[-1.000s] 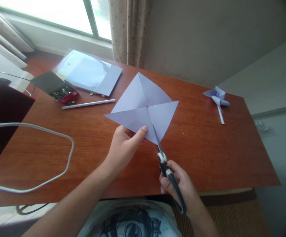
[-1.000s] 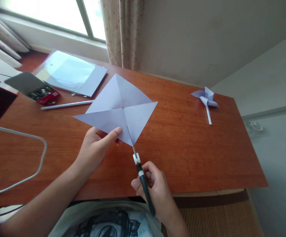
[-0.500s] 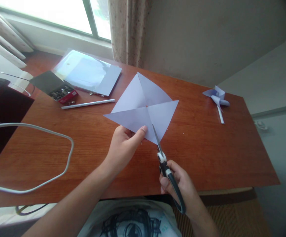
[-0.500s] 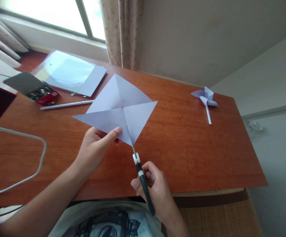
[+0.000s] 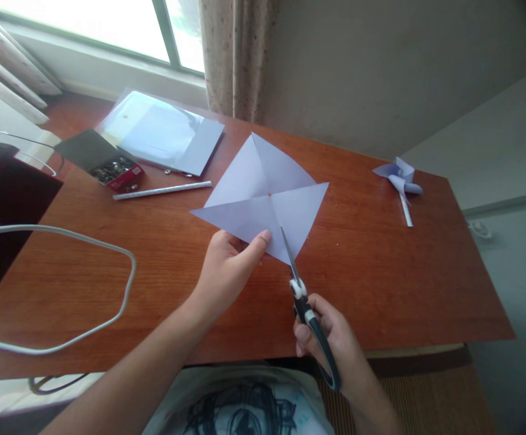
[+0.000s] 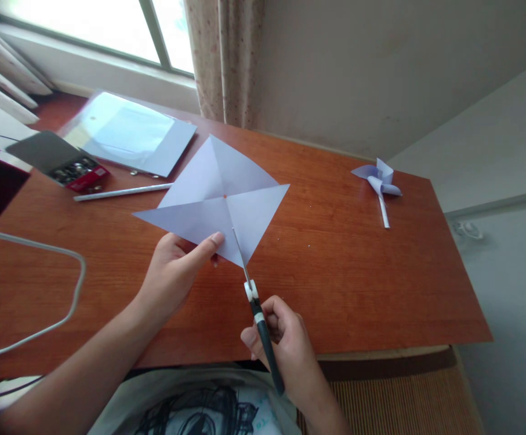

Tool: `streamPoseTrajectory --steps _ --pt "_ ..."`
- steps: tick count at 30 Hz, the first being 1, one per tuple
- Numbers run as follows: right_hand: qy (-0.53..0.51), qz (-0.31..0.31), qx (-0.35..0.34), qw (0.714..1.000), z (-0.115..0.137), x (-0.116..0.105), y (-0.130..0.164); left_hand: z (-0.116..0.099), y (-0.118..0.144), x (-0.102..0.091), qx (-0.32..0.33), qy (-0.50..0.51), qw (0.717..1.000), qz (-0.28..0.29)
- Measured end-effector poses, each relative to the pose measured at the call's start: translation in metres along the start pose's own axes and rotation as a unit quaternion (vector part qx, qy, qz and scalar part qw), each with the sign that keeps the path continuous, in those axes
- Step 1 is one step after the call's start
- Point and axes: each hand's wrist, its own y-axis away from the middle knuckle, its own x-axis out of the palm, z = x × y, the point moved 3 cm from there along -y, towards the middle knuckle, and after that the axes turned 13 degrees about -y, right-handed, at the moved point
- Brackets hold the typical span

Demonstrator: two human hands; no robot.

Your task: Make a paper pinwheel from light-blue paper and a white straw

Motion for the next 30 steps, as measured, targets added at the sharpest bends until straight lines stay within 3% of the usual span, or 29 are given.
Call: streamPoseTrajectory --steps 30 --pt "0.014 -0.004 -0.001 1.000 0.0001 -0.0004 -0.0002 0.0003 0.0000 -0.0005 0.003 0.001 1.000 -0.003"
